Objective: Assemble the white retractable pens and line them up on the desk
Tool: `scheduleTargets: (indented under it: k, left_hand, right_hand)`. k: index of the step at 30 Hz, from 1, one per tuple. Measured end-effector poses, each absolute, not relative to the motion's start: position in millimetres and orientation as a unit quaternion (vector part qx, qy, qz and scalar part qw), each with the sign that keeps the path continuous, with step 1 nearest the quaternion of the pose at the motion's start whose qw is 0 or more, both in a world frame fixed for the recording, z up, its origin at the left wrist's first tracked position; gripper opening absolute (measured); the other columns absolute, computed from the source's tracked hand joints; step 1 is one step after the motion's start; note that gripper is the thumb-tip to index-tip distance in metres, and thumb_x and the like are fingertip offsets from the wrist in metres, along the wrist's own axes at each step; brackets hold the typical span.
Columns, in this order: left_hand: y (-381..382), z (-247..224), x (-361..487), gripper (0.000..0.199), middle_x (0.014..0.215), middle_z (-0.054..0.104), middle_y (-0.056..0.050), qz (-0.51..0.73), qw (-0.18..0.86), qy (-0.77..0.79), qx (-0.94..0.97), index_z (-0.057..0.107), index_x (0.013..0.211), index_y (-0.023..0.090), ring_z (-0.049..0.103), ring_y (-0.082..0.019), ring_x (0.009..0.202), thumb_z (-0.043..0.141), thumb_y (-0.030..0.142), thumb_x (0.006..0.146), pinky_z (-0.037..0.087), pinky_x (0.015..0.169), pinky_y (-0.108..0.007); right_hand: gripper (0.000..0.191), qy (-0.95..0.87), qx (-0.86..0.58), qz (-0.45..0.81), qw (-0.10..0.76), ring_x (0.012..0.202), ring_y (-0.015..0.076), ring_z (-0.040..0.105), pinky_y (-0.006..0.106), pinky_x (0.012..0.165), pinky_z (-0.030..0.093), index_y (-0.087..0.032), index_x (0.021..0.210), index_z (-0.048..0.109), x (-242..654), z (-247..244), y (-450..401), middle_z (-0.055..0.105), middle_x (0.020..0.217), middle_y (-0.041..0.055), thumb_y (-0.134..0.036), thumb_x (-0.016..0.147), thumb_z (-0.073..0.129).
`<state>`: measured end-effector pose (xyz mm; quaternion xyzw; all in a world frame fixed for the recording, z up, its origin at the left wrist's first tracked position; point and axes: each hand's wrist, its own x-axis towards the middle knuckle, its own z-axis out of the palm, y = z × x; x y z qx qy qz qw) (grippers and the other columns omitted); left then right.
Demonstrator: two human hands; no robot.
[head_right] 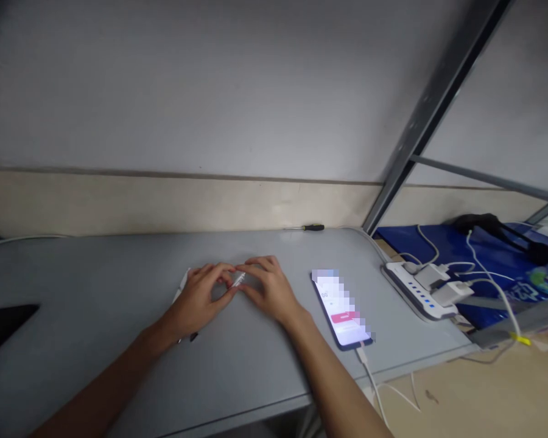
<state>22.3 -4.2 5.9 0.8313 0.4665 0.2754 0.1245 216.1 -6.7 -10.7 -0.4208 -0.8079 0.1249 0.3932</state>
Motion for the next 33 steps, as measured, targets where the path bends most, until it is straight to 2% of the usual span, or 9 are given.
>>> scheduleTargets:
  k: [3, 6, 10, 15, 19, 23, 27, 33]
  left_hand:
    - [-5.3, 6.4, 22.9, 0.02, 0.093, 0.067, -0.003, 0.313, 0.185, 0.441, 0.821, 0.058, 0.106, 0.024, 0.061, -0.019, 0.093, 0.05, 0.033, 0.09, 0.043, 0.088, -0.037]
    - [-4.8, 6.6, 21.5, 0.02, 0.099, 0.067, -0.004, 0.317, 0.217, 0.43, 0.817, 0.058, 0.105, 0.022, 0.062, -0.019, 0.094, 0.052, 0.032, 0.088, 0.047, 0.084, -0.034]
    - [-0.7, 4.5, 17.2, 0.02, 0.102, 0.068, -0.004, 0.291, 0.181, 0.441, 0.829, 0.059, 0.105, 0.023, 0.063, -0.02, 0.096, 0.049, 0.033, 0.09, 0.048, 0.085, -0.035]
    - [5.2, 2.1, 12.9, 0.025, 0.096, 0.068, -0.004, 0.286, 0.131, 0.451, 0.835, 0.061, 0.101, 0.02, 0.062, -0.019, 0.088, 0.042, 0.035, 0.095, 0.048, 0.08, -0.033]
    - [6.0, 3.0, 12.1, 0.028, 0.094, 0.067, -0.005, 0.29, 0.125, 0.448, 0.837, 0.061, 0.1, 0.02, 0.061, -0.019, 0.087, 0.038, 0.036, 0.097, 0.047, 0.08, -0.033]
    - [5.6, 3.8, 11.6, 0.028, 0.094, 0.067, -0.005, 0.286, 0.12, 0.451, 0.837, 0.061, 0.1, 0.02, 0.061, -0.019, 0.086, 0.037, 0.035, 0.097, 0.046, 0.081, -0.034]
    - [4.7, 5.2, 11.7, 0.025, 0.094, 0.067, -0.005, 0.291, 0.104, 0.454, 0.836, 0.059, 0.099, 0.02, 0.061, -0.019, 0.086, 0.038, 0.033, 0.097, 0.045, 0.08, -0.033]
    - [4.6, 7.5, 12.1, 0.025, 0.09, 0.064, -0.005, 0.296, 0.085, 0.449, 0.839, 0.058, 0.097, 0.018, 0.059, -0.019, 0.085, 0.036, 0.03, 0.097, 0.044, 0.08, -0.034]
  right_hand:
    - [0.025, -0.792, -0.425, 0.134, 0.417, 0.109, 0.0233, 0.051, 0.04, 0.097, 0.04, -0.026, 0.111, 0.068, 219.0, -8.4, -5.6, 0.062, 0.115, 0.0081, -0.029, 0.087, 0.064]
    - [0.015, -0.746, -0.465, 0.167, 0.446, 0.101, 0.0228, 0.054, 0.036, 0.087, 0.044, -0.023, 0.096, 0.069, 220.8, -4.7, -4.7, 0.064, 0.103, 0.0084, -0.032, 0.086, 0.064]
    - [0.019, -0.646, -0.515, 0.253, 0.503, 0.082, 0.0187, 0.057, 0.028, 0.069, 0.043, -0.019, 0.089, 0.064, 222.9, -2.1, -2.1, 0.064, 0.088, 0.0051, -0.037, 0.086, 0.06]
    - [0.025, -0.54, -0.506, 0.37, 0.561, 0.064, 0.0136, 0.048, 0.025, 0.059, 0.036, -0.019, 0.085, 0.06, 227.3, -5.9, 4.0, 0.053, 0.068, -0.0019, -0.044, 0.082, 0.061]
    - [0.029, -0.535, -0.481, 0.434, 0.543, 0.056, 0.0116, 0.041, 0.025, 0.054, 0.03, -0.019, 0.08, 0.059, 227.7, -4.1, 3.0, 0.049, 0.063, -0.0033, -0.047, 0.082, 0.06]
    - [0.037, -0.559, -0.506, 0.419, 0.506, 0.053, 0.0111, 0.036, 0.026, 0.051, 0.026, -0.019, 0.066, 0.055, 226.9, 1.7, -1.0, 0.044, 0.058, -0.0034, -0.052, 0.083, 0.057]
    - [0.039, -0.568, -0.524, 0.405, 0.489, 0.054, 0.0118, 0.038, 0.025, 0.05, 0.025, -0.019, 0.07, 0.058, 225.4, 6.5, -4.8, 0.044, 0.058, -0.0031, -0.054, 0.085, 0.053]
    - [0.05, -0.585, -0.538, 0.414, 0.444, 0.05, 0.0104, 0.032, 0.025, 0.048, 0.021, -0.018, 0.06, 0.051, 224.0, 9.1, -9.1, 0.038, 0.053, -0.0032, -0.058, 0.088, 0.046]
